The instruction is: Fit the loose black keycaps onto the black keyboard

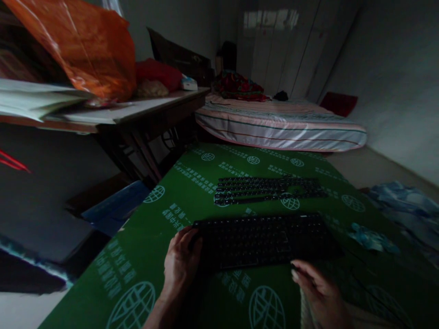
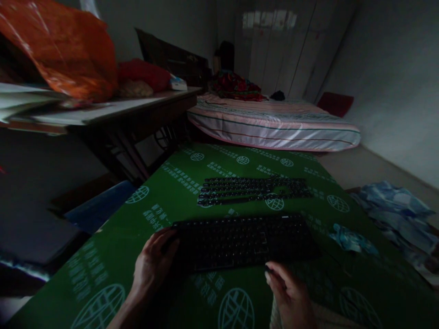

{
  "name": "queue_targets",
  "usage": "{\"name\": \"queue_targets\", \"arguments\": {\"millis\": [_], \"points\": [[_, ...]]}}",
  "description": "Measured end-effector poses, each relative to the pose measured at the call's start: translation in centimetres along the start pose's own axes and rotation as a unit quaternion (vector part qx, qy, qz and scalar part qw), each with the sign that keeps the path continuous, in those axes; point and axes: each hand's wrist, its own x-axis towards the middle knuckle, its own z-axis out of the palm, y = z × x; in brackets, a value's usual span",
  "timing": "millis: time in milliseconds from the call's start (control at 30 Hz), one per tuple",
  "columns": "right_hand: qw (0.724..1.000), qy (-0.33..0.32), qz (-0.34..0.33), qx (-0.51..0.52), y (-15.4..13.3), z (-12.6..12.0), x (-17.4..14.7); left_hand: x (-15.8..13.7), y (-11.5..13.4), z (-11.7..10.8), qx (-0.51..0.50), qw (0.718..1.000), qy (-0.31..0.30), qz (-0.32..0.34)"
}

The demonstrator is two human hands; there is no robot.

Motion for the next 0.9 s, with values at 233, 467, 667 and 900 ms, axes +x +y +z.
{"name": "queue_targets", "arguments": {"millis": [233,467,667,900], "points": [[1.0,0.009,-0.007,-0.005,-0.3,0.1,-0.1,0.0,0.0,0.0,0.0,1.0,-0.003,0.007],[1.0,0.005,-0.006,-0.002,-0.6,0.0,-0.1,0.0,0.0,-0.1,0.009,1.0,-0.01,0.005],[1.0,0.001,-0.001,-0.014,-0.5,0.3,-0.2,0.1,0.1,-0.2,0.021,1.0,-0.01,0.004],[1.0,0.017,0.003,0.0,-1.1,0.8,-0.5,0.3,0.1,-0.1,0.026,1.0,-0.008,0.011]]}}
